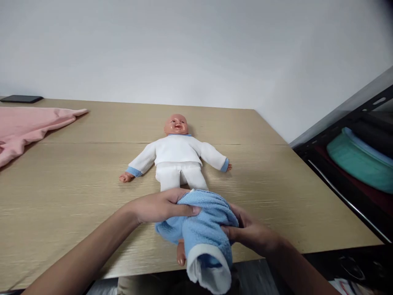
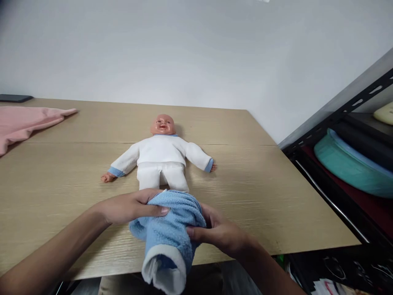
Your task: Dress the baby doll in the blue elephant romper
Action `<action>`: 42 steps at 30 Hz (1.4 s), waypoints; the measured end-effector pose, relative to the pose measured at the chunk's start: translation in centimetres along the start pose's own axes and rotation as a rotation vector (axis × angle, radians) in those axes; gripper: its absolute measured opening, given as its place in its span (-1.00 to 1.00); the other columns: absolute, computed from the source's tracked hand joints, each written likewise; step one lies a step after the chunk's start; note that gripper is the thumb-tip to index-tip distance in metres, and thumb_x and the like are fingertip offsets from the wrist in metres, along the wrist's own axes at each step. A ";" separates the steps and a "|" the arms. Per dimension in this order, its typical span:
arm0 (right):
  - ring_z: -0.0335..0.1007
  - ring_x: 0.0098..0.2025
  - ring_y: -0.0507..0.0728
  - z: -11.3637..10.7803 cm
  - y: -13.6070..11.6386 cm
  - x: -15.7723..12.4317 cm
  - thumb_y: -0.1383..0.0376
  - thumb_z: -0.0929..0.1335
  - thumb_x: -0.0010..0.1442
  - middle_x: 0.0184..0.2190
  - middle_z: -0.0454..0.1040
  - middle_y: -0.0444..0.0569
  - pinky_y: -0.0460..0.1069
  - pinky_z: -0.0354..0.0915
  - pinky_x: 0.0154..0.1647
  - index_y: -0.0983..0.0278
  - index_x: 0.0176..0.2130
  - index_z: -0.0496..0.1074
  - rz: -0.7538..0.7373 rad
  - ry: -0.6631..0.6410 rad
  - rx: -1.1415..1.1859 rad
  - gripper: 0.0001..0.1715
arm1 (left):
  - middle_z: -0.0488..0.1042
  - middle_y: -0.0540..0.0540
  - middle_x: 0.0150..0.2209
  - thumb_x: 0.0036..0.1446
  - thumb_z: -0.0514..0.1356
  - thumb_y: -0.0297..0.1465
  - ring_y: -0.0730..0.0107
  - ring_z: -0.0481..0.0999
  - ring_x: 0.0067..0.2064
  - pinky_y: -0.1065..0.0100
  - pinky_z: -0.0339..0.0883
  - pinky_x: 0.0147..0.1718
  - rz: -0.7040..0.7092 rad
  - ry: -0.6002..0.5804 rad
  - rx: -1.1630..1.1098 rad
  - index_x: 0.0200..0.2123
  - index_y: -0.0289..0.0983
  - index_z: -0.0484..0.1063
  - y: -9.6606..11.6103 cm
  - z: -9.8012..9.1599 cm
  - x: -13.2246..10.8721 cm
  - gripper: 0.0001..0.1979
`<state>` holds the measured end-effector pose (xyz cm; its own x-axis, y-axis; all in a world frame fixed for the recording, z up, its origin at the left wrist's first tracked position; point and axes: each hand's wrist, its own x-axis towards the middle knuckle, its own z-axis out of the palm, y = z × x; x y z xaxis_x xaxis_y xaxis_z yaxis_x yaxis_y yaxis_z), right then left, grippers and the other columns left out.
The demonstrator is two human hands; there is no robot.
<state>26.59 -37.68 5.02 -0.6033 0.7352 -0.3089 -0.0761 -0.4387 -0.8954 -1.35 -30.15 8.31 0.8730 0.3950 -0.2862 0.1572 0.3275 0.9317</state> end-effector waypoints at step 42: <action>0.52 0.12 0.34 2.4 4.6 -2.6 0.23 0.45 0.24 0.08 0.59 0.07 0.21 0.43 0.21 0.18 0.20 0.46 0.117 0.397 -0.497 -0.45 | 0.52 -0.29 0.04 0.28 0.29 -0.28 -0.29 0.46 0.16 -0.25 0.40 0.16 -0.120 0.416 1.165 0.25 -0.14 0.50 -2.3 6.9 0.3 -0.53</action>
<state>25.83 -42.86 2.44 -0.2382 0.8743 -0.4230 0.4064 -0.3058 -0.8610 1.77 -36.69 7.62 0.6453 0.7271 -0.2344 0.7279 -0.4920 0.4775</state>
